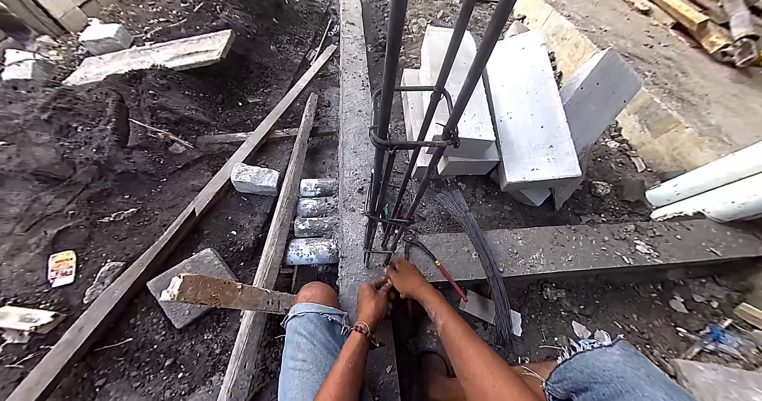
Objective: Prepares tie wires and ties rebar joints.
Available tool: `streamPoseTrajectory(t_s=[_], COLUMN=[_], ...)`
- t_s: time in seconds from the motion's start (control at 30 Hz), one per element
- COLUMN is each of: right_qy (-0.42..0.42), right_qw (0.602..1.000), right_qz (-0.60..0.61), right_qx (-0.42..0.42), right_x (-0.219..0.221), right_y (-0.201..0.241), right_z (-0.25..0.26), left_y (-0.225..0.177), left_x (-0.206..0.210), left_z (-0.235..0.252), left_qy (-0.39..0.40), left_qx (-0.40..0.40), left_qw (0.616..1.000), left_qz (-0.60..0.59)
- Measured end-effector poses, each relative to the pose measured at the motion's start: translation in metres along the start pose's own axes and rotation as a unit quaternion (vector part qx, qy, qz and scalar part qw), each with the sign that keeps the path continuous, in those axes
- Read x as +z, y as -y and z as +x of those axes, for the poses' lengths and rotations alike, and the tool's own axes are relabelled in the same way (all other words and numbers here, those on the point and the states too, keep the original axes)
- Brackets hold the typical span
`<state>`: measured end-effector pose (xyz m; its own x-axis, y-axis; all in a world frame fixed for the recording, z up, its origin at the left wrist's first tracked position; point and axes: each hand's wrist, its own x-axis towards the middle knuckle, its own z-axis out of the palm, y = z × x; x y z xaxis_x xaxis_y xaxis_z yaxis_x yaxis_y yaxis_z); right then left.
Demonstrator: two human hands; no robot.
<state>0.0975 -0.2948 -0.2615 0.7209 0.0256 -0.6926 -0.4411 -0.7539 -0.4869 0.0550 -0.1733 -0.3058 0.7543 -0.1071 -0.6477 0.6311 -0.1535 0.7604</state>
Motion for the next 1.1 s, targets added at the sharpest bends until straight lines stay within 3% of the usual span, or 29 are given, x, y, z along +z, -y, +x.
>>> streamPoseTrajectory(t_s=[0.17,0.37,0.5,0.67,0.83,0.97,1.03,1.1], right_qy=[0.021,-0.047,-0.073,-0.098,-0.164,-0.171,-0.171,-0.246], right_qw=[0.996,0.967,0.951,0.938,0.928,0.947,0.963,0.953], right_qz=[-0.091,-0.244,-0.286,-0.303,-0.275,-0.213,-0.129,0.003], right_qx=[0.007,-0.049,-0.092,-0.136,-0.188,-0.168,-0.165,-0.176], right_x=[-0.007,-0.008,-0.013,-0.018,-0.011,0.008,0.018,0.035], right_y=[0.006,0.006,-0.009,-0.022,-0.034,-0.035,-0.036,-0.039], right_z=[-0.008,-0.017,-0.011,0.003,0.009,0.004,-0.005,-0.018], left_y=[-0.001,-0.028,-0.028,-0.031,-0.047,-0.077,-0.097,-0.113], left_x=[-0.012,-0.027,-0.024,-0.021,-0.008,0.019,0.03,0.039], left_z=[0.01,0.015,0.011,0.004,-0.006,-0.02,-0.024,-0.029], left_qy=[-0.025,-0.003,0.003,0.009,-0.004,-0.065,-0.055,-0.032], left_qx=[0.017,-0.055,-0.094,-0.156,-0.194,-0.186,-0.182,-0.182], left_qw=[0.997,0.995,0.992,0.951,0.9,0.879,0.879,0.886], left_qz=[0.073,0.08,-0.082,-0.266,-0.391,-0.435,-0.438,-0.426])
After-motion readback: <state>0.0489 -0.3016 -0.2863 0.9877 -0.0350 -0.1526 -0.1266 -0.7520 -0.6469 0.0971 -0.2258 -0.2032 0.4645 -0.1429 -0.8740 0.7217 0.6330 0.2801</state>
